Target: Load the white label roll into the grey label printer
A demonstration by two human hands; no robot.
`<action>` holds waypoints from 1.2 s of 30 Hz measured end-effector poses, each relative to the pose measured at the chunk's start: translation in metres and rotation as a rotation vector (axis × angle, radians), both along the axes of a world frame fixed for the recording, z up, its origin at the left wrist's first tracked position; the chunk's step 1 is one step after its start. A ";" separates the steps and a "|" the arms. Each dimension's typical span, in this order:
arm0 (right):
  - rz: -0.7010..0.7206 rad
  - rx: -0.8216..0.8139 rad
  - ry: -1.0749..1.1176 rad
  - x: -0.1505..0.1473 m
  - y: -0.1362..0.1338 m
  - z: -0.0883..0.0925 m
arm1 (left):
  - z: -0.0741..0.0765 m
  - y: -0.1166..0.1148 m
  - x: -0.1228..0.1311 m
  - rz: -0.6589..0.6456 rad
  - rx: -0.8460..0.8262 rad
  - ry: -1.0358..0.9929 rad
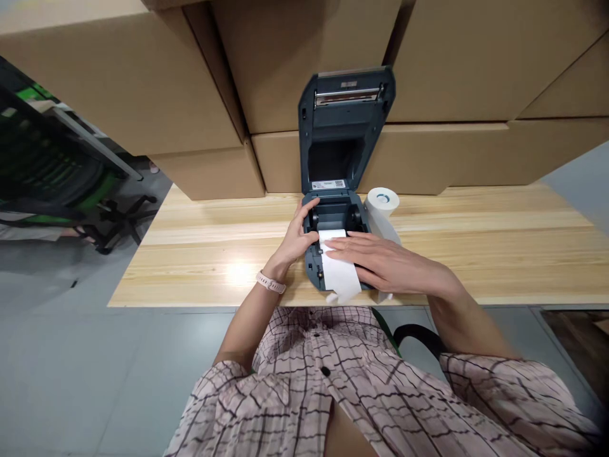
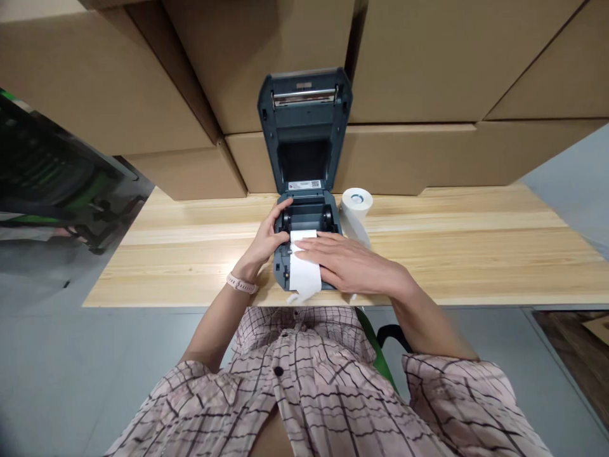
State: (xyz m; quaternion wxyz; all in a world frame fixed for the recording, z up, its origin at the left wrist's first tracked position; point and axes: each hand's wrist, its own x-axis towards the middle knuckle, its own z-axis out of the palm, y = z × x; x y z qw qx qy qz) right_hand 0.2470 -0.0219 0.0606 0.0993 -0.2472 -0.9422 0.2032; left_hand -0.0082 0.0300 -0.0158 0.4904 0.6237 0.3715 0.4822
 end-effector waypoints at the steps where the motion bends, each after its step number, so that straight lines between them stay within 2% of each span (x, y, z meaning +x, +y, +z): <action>1: 0.005 0.015 -0.007 0.002 -0.004 0.000 | -0.001 0.001 0.000 -0.006 0.003 -0.005; 5: -0.057 0.154 -0.006 -0.002 -0.023 -0.006 | -0.005 0.002 -0.002 -0.030 0.028 -0.014; 12: -0.219 0.328 0.111 -0.017 -0.059 -0.029 | -0.003 0.001 -0.002 -0.022 0.033 -0.035; 17: -0.258 0.270 0.197 -0.013 -0.064 -0.037 | -0.001 0.001 -0.004 -0.018 0.044 0.013; 24: -0.252 0.209 0.249 -0.008 -0.061 -0.037 | 0.002 -0.002 -0.004 -0.025 0.023 0.027; 36: -0.243 0.203 0.264 -0.005 -0.060 -0.036 | 0.014 -0.006 -0.005 -0.057 -0.015 0.079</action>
